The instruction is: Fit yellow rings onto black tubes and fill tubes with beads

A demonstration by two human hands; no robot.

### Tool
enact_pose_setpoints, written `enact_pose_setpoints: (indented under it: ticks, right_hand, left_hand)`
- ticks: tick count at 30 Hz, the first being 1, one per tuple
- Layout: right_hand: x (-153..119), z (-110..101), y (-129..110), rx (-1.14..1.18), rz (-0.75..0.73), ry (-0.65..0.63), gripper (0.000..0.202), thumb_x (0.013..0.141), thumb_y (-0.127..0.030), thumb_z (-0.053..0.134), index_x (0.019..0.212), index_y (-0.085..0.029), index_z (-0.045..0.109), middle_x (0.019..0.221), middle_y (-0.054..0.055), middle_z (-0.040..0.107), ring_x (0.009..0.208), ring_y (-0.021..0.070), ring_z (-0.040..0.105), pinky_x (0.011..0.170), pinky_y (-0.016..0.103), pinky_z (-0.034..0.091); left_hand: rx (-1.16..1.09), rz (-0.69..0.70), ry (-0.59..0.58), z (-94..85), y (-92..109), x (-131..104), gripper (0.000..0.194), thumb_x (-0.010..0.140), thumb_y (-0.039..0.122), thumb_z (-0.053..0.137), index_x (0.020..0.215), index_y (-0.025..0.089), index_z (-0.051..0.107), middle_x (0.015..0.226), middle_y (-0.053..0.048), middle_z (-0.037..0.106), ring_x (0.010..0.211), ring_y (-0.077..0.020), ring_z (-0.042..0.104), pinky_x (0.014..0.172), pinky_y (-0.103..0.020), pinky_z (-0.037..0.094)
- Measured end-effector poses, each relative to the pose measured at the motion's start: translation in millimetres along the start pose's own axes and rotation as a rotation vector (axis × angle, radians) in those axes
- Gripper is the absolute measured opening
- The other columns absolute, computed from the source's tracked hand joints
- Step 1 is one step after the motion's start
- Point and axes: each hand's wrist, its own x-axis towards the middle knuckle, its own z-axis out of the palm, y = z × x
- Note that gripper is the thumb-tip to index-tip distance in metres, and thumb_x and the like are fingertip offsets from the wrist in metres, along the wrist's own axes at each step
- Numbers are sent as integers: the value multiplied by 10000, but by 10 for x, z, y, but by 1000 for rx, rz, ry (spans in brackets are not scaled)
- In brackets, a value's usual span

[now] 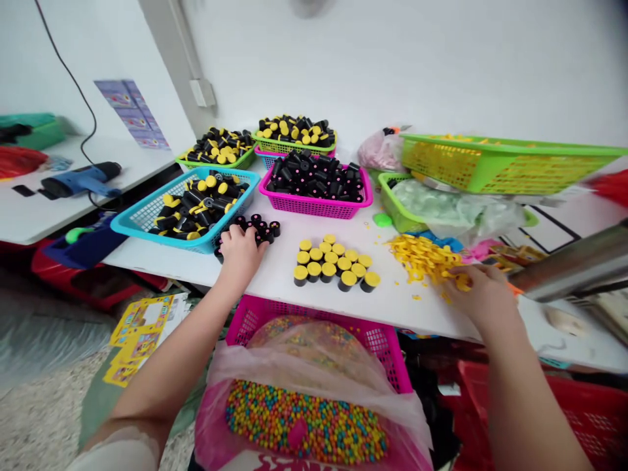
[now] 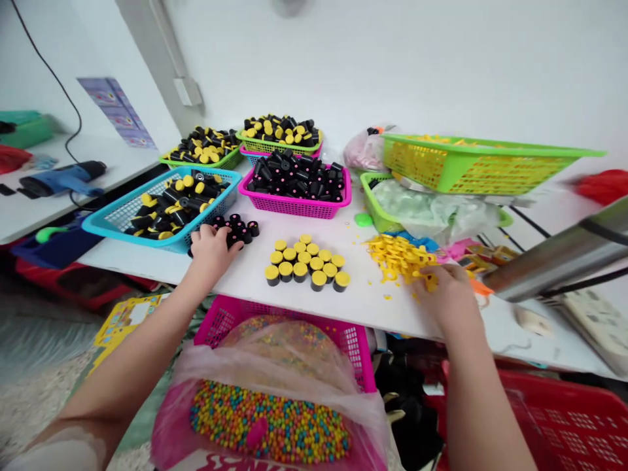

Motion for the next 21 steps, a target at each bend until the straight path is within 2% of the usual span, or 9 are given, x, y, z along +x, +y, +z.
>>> enact_pose_setpoints:
  ticks: [4,7,10,13,16,18,21]
  right_hand:
    - [-54,-179,-109,27,63,202,190,694,-262,713,855,-162,690,876,113,650,814,211,622,816,305,493]
    - [-95,-323,-239,183,96,320,171,669,-275,742,798,-180,679,782,91,666,741,202,644,736,315,515]
    - [-145,-474,-474,534,137,435,211,646,-295,781,811,-192,700,782,104,681,646,190,650,578,311,506]
    - [-218,-684,-862,786,14,576,202,627,-237,817,802,-204,721,818,116,690,727,210,665,614,343,515]
    - [-305,-933,-1371,881,-151,581,134,662,-147,797,729,-213,701,761,68,673,747,193,649,678,357,516]
    - [-358,-1055,-1713,955,-244,501,137,709,-97,751,746,-211,685,795,46,678,758,168,645,665,321,519]
    - [-431,-1079,-2115,1002,-494,351,201,768,-38,665,860,-217,674,914,41,688,851,155,654,726,305,549]
  left_hand:
    - [37,39,-4,113,2,10,391,846,388,602,1160,160,650,1201,-198,476,1074,-382,443,837,-455,430]
    - [22,50,-14,97,-23,23,349,834,369,617,1119,173,668,1195,-173,493,1084,-379,445,843,-465,435]
    - [-35,73,-93,-66,-40,-1,318,789,374,678,1047,188,692,1229,-150,518,1144,-388,438,881,-470,429]
    - [-178,180,-212,-389,6,-115,318,793,352,692,1062,185,659,1156,-117,620,1148,-344,506,922,-450,422]
    - [-411,305,-301,-762,133,-321,331,842,333,648,1136,192,589,1050,-77,688,999,-260,629,889,-393,456]
    - [-572,419,-314,-953,235,-491,372,858,317,627,1205,222,532,1100,-61,676,968,-225,645,855,-351,479]
    - [-826,569,-304,-1073,355,-747,614,868,225,589,1403,265,290,1200,-70,615,1006,-186,624,838,-298,496]
